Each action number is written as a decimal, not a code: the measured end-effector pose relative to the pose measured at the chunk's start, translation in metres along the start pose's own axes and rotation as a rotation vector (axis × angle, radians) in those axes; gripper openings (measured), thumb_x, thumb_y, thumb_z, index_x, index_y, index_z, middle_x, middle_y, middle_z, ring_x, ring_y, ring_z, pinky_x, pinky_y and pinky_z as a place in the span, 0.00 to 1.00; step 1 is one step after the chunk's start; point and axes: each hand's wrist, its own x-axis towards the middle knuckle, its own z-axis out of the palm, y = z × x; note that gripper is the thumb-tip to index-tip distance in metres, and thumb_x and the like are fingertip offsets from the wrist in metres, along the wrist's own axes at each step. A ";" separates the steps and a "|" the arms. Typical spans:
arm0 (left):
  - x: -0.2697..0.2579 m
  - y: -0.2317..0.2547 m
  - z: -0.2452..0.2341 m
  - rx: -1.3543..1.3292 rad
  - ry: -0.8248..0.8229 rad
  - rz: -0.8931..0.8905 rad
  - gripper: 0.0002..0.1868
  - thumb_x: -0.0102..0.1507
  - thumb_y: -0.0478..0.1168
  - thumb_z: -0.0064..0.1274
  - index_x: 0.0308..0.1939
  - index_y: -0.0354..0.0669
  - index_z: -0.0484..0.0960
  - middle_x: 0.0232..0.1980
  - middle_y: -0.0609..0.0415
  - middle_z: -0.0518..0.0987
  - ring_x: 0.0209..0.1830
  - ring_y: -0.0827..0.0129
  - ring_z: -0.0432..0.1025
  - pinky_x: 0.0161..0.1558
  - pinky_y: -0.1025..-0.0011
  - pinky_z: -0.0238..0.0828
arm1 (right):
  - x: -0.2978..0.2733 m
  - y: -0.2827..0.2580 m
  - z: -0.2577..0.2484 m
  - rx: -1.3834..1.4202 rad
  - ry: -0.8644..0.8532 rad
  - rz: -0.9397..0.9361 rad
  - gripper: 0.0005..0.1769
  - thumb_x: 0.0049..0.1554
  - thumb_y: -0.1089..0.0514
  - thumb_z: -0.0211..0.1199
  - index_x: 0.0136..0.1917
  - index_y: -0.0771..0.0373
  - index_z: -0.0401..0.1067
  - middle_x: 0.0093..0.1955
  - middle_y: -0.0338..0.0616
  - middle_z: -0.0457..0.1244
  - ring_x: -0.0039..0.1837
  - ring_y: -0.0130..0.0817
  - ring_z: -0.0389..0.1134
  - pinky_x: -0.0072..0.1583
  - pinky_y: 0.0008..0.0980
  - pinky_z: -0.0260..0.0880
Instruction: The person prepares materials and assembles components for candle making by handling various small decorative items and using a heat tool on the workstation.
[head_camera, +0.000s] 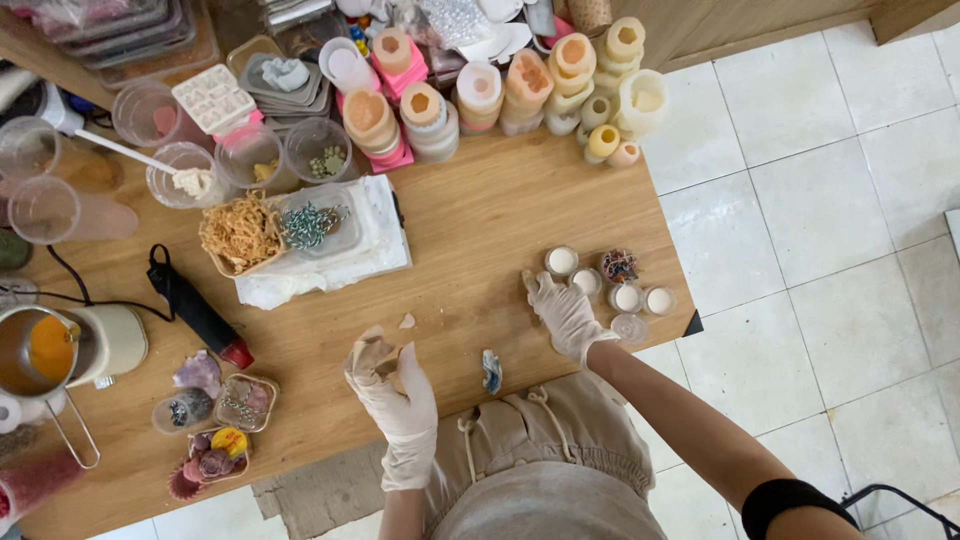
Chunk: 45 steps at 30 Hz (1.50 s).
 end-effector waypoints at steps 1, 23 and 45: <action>-0.005 -0.003 0.005 -0.092 -0.041 -0.135 0.21 0.67 0.30 0.55 0.64 0.39 0.69 0.60 0.45 0.72 0.55 0.63 0.70 0.54 0.67 0.73 | -0.002 0.001 -0.008 0.065 -0.045 -0.026 0.20 0.63 0.56 0.58 0.68 0.55 0.67 0.58 0.44 0.67 0.52 0.38 0.73 0.46 0.39 0.72; -0.013 -0.032 0.086 -1.126 -0.246 -1.598 0.46 0.56 0.74 0.43 0.64 0.43 0.76 0.61 0.49 0.81 0.60 0.60 0.72 0.59 0.52 0.64 | -0.063 -0.036 -0.145 1.469 0.167 -0.115 0.15 0.53 0.66 0.64 0.53 0.63 0.83 0.50 0.39 0.76 0.50 0.31 0.76 0.53 0.27 0.74; 0.390 -0.067 -0.039 -0.267 -0.637 -0.583 0.27 0.55 0.29 0.52 0.60 0.45 0.74 0.44 0.52 0.84 0.37 0.70 0.79 0.39 0.73 0.81 | -0.105 -0.073 -0.146 1.839 0.291 0.559 0.24 0.57 0.53 0.59 0.62 0.67 0.75 0.59 0.40 0.73 0.54 0.20 0.71 0.37 0.23 0.57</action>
